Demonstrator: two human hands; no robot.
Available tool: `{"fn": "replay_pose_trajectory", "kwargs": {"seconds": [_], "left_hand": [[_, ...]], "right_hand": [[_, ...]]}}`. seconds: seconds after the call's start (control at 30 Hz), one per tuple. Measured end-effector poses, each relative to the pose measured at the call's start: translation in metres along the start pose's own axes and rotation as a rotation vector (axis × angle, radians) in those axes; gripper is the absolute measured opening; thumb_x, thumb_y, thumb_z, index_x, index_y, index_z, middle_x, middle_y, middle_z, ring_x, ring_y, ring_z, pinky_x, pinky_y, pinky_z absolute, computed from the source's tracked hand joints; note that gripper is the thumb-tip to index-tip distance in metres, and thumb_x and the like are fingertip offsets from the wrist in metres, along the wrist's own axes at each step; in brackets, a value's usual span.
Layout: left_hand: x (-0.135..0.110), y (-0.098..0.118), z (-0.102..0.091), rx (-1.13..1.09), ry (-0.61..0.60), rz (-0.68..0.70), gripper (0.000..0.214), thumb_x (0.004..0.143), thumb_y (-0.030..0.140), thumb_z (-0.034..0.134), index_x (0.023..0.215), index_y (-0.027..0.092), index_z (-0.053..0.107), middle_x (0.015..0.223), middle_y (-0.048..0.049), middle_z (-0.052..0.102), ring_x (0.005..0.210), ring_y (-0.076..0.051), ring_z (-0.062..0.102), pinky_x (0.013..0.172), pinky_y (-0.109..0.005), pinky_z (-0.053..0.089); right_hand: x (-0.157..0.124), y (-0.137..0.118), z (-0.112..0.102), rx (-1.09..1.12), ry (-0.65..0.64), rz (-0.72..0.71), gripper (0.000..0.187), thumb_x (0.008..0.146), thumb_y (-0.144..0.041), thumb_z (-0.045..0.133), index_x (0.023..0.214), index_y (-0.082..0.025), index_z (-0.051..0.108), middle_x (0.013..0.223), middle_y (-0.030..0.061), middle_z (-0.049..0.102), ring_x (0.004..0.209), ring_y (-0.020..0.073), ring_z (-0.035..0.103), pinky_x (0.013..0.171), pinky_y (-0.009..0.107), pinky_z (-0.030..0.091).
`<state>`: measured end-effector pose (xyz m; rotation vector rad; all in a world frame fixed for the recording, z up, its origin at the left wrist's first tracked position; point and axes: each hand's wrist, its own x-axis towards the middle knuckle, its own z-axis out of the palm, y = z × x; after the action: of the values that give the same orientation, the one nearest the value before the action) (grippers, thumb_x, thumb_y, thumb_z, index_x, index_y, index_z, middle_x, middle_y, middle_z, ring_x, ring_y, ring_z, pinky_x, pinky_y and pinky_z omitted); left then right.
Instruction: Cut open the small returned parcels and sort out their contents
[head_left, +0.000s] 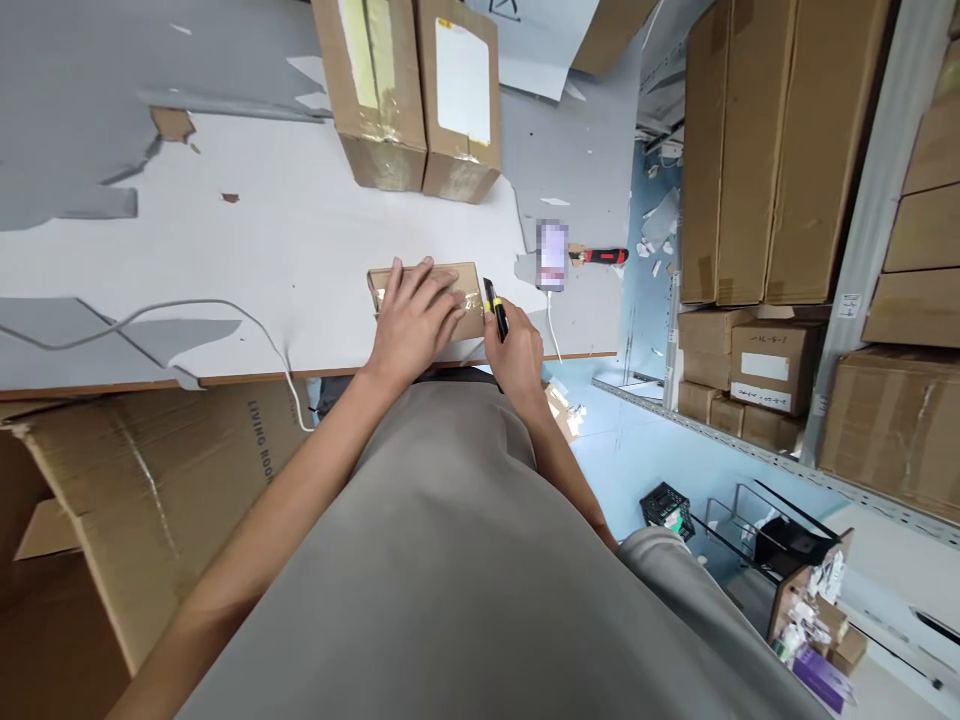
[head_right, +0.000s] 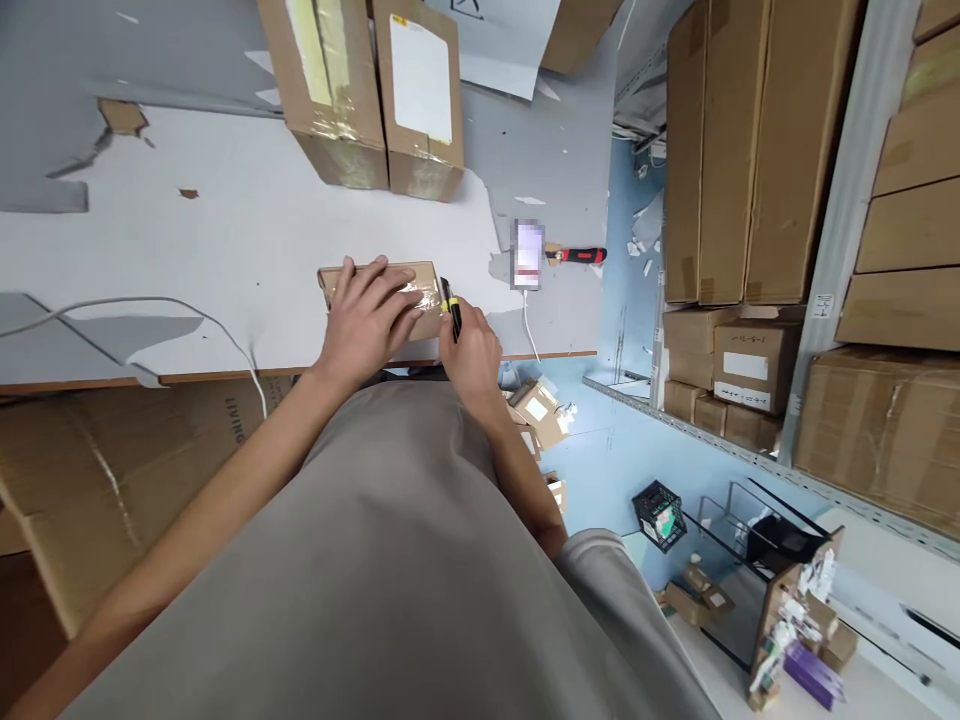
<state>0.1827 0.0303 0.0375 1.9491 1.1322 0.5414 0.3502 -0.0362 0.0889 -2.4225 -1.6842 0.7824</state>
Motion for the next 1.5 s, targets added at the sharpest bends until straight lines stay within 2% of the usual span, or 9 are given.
{"fn": "replay_pose_trajectory", "kwargs": {"seconds": [0.1, 0.2, 0.3, 0.4, 0.53, 0.83, 1.17, 1.33, 1.5], "left_hand": [[-0.003, -0.010, 0.006, 0.016, 0.020, -0.007, 0.043, 0.105, 0.061, 0.079, 0.144, 0.040, 0.078, 0.158, -0.0078, 0.079, 0.174, -0.044, 0.050, 0.151, -0.076, 0.015], [-0.006, -0.014, 0.005, 0.012, 0.024, -0.017, 0.037, 0.112, 0.065, 0.067, 0.130, 0.036, 0.081, 0.161, -0.0074, 0.077, 0.174, -0.041, 0.050, 0.152, -0.072, 0.013], [-0.007, -0.010, 0.003, 0.000, -0.001, -0.072, 0.052, 0.112, 0.077, 0.057, 0.120, 0.032, 0.081, 0.161, -0.0042, 0.078, 0.177, -0.038, 0.045, 0.151, -0.067, 0.015], [-0.006, -0.003, 0.001, 0.000, -0.049, -0.146, 0.068, 0.106, 0.089, 0.050, 0.117, 0.030, 0.081, 0.146, -0.0009, 0.084, 0.180, -0.035, 0.037, 0.145, -0.064, 0.022], [-0.006, 0.004, 0.002, 0.001, -0.045, -0.194, 0.077, 0.104, 0.094, 0.035, 0.105, 0.031, 0.078, 0.132, -0.0003, 0.087, 0.180, -0.031, 0.036, 0.140, -0.061, 0.024], [-0.006, 0.009, 0.010, -0.043, 0.002, -0.239, 0.073, 0.097, 0.097, 0.045, 0.101, 0.031, 0.077, 0.128, -0.0021, 0.088, 0.179, -0.032, 0.037, 0.132, -0.062, 0.028], [-0.008, 0.003, 0.013, 0.105, -0.139, -0.246, 0.074, 0.100, 0.094, 0.036, 0.085, 0.028, 0.067, 0.130, -0.0038, 0.086, 0.185, -0.033, 0.019, 0.125, -0.066, 0.026], [-0.010, 0.002, 0.011, 0.053, -0.053, -0.229, 0.079, 0.109, 0.089, 0.027, 0.097, 0.027, 0.075, 0.135, -0.0023, 0.085, 0.183, -0.033, 0.026, 0.133, -0.065, 0.024], [-0.014, -0.014, 0.026, -0.051, 0.105, -0.130, 0.057, 0.115, 0.076, 0.046, 0.126, 0.032, 0.081, 0.160, -0.0057, 0.078, 0.183, -0.036, 0.033, 0.149, -0.066, 0.014]], "right_hand": [[-0.001, 0.000, -0.004, -0.025, -0.041, 0.002, 0.042, 0.127, -0.027, 0.043, 0.161, -0.022, 0.067, 0.149, 0.0159, 0.079, 0.136, 0.0278, 0.078, 0.113, 0.037, 0.061], [-0.002, -0.004, -0.006, -0.051, -0.091, 0.005, 0.043, 0.126, -0.026, 0.043, 0.162, -0.023, 0.066, 0.145, 0.0140, 0.080, 0.132, 0.0283, 0.078, 0.111, 0.038, 0.061], [-0.002, -0.009, -0.007, -0.084, -0.129, 0.030, 0.045, 0.126, -0.026, 0.041, 0.166, -0.023, 0.063, 0.144, 0.0132, 0.079, 0.129, 0.0286, 0.079, 0.109, 0.038, 0.061], [-0.001, -0.016, -0.011, -0.124, -0.162, 0.051, 0.048, 0.126, -0.026, 0.038, 0.169, -0.022, 0.058, 0.144, 0.0135, 0.078, 0.128, 0.0295, 0.079, 0.107, 0.039, 0.062], [-0.001, -0.028, -0.019, -0.198, -0.196, 0.074, 0.048, 0.128, -0.027, 0.036, 0.172, -0.023, 0.054, 0.147, 0.0160, 0.076, 0.129, 0.0309, 0.079, 0.106, 0.040, 0.063], [0.008, -0.043, -0.014, -0.271, -0.167, 0.082, 0.039, 0.126, -0.023, 0.043, 0.161, -0.020, 0.061, 0.143, 0.0207, 0.077, 0.116, 0.0304, 0.087, 0.098, 0.040, 0.069], [-0.027, -0.037, -0.028, -0.313, -0.298, 0.138, 0.041, 0.123, -0.016, 0.038, 0.154, -0.018, 0.065, 0.128, 0.0211, 0.086, 0.119, 0.0327, 0.087, 0.096, 0.040, 0.067], [-0.034, -0.038, -0.033, -0.303, -0.281, 0.112, 0.045, 0.124, -0.019, 0.040, 0.164, -0.019, 0.060, 0.130, 0.0205, 0.086, 0.117, 0.0337, 0.087, 0.095, 0.042, 0.067], [-0.019, -0.045, -0.036, -0.295, -0.230, 0.081, 0.049, 0.127, -0.022, 0.041, 0.175, -0.021, 0.052, 0.137, 0.0184, 0.084, 0.118, 0.0308, 0.087, 0.099, 0.040, 0.068]]}}
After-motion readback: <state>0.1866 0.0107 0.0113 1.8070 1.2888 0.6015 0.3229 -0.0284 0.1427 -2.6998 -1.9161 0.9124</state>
